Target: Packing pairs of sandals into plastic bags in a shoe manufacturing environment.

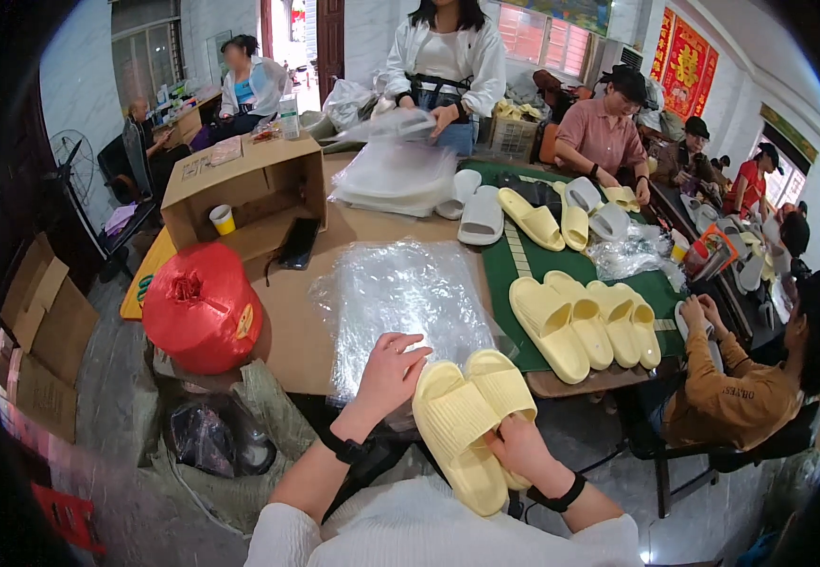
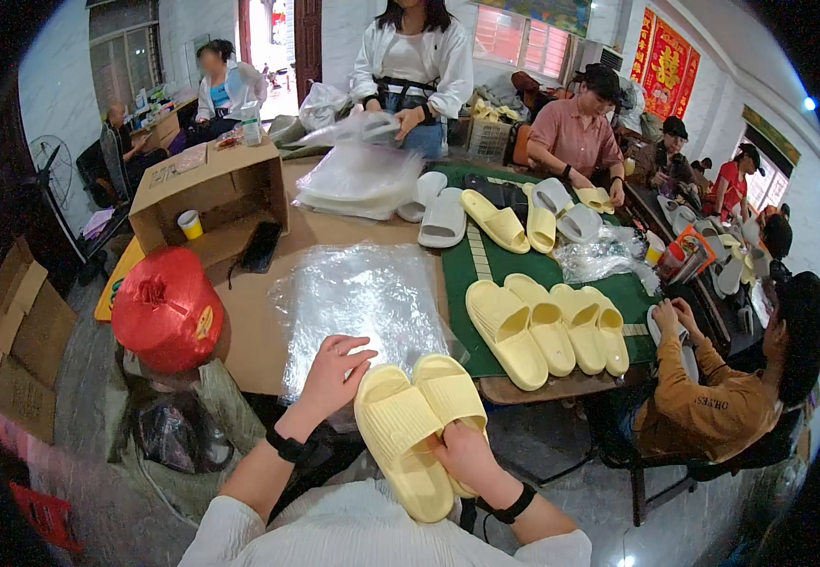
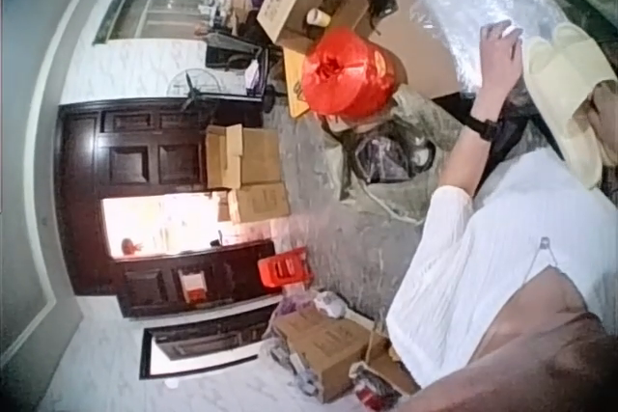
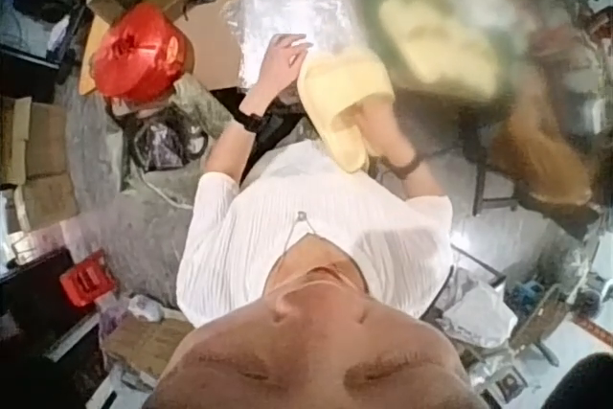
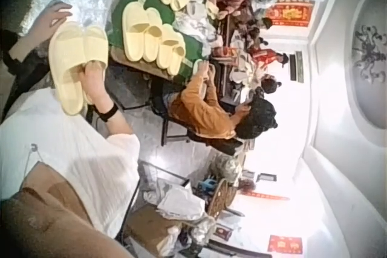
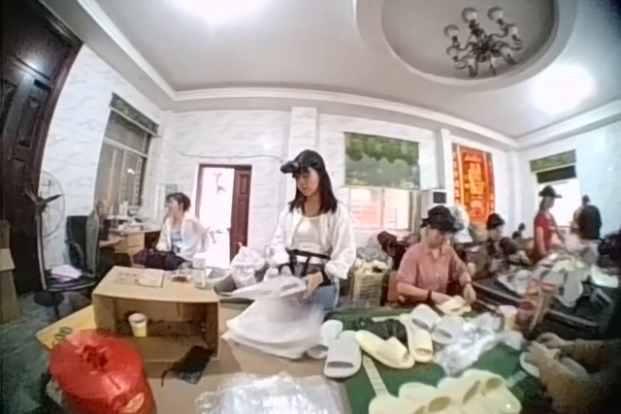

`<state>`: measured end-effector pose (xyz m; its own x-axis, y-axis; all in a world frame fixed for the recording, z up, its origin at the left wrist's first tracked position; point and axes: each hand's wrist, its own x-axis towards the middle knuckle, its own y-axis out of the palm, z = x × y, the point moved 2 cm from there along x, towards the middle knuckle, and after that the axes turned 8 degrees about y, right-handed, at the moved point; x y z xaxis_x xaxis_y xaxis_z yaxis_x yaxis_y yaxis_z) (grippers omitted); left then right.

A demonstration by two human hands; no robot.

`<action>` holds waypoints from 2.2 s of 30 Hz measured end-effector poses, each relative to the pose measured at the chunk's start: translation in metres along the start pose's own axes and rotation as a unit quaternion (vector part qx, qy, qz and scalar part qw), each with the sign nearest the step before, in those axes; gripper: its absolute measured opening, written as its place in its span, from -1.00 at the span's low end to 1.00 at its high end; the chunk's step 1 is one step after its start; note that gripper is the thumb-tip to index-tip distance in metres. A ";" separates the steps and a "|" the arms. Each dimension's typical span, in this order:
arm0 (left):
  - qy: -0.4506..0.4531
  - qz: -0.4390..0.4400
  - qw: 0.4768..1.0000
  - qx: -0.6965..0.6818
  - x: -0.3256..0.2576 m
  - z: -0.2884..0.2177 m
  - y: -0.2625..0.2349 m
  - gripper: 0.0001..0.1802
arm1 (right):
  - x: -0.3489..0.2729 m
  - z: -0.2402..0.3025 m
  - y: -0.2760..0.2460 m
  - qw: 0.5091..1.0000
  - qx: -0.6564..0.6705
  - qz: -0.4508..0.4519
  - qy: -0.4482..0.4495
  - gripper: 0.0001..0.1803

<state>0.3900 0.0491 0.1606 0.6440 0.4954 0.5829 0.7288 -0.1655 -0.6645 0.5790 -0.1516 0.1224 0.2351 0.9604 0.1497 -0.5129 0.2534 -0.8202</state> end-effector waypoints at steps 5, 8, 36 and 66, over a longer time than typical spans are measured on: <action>0.010 0.014 0.999 -0.044 -0.002 -0.007 -0.002 -0.75 | 0.009 0.012 -0.009 0.997 -0.076 0.007 0.008 -0.71; 0.064 0.056 0.995 -0.044 0.000 -0.023 0.001 -0.74 | 0.012 0.027 -0.004 0.992 -0.079 0.098 -0.004 -0.75; 0.016 0.041 0.999 -0.013 -0.041 -0.015 -0.029 -0.53 | 0.177 0.051 0.085 0.976 0.095 -0.190 -0.043 -0.55; -0.301 -0.023 0.951 -0.063 -0.118 0.025 -0.009 -0.31 | 0.105 0.009 0.065 0.973 0.068 -0.163 0.147 -0.42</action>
<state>0.3010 0.0138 0.0861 0.3893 0.8964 0.2120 0.7988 -0.2139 -0.5622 0.5632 -0.0337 0.0897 0.6196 0.7567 0.2086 -0.4708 0.5710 -0.6726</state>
